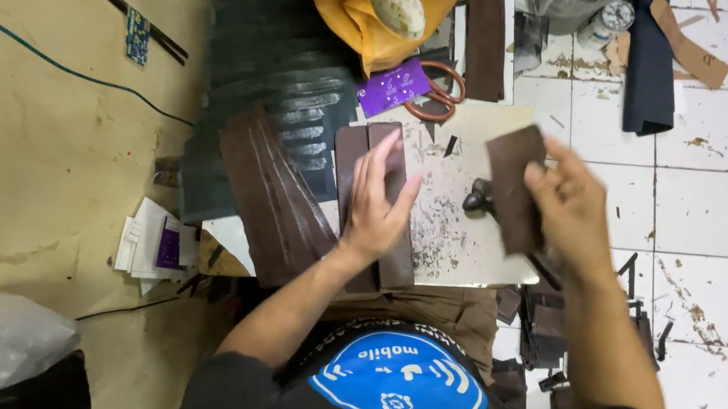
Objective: Assembling leather components by aligning edges, pressing them together, and using a hammer to secure the bond.
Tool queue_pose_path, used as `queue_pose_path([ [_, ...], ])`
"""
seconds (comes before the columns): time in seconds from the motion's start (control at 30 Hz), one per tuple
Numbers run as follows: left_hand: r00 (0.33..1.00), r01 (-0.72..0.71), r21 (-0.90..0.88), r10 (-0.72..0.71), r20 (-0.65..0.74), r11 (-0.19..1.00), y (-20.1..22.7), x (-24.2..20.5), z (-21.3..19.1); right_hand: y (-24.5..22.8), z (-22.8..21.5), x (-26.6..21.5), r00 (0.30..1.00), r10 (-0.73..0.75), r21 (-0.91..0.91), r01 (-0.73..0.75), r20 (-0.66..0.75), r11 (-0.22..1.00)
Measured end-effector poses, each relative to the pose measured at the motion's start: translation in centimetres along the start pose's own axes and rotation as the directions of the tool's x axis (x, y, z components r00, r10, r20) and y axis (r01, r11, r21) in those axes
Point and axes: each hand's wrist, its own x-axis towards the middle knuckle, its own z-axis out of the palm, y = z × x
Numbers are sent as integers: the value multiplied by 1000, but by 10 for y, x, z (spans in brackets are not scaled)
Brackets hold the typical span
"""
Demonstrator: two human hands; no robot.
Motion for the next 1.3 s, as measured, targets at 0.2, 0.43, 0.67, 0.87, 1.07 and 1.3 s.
queue_pose_path([
  [0.2, 995, 0, 197, 20, -102, 980, -26, -45, 0, 61, -15, 151, 990, -139, 86, 138, 7, 987],
  [0.43, 994, 80, 166, -67, -83, 983, -28, -45, -1, 198, 30, 273, 972, 172, -66, -184, -163, 981],
  [0.67, 995, 67, 172, -53, -88, 983, -35, -44, 2, 241, 30, 286, 993, 1, -440, -53, -116, 896],
  [0.87, 968, 14, 154, 25, -250, 988, -17, -39, -37, 205, 27, 236, 914, -390, -655, 361, 108, 664],
  [1.07, 874, 314, 455, -67, -481, 833, -99, -25, -146, 87, 81, 46, 880, -358, -524, 474, 313, 707],
  [1.3, 784, 616, 653, -427, -451, 441, -164, -9, -181, 75, 134, -51, 871, -259, -670, 488, 418, 559],
])
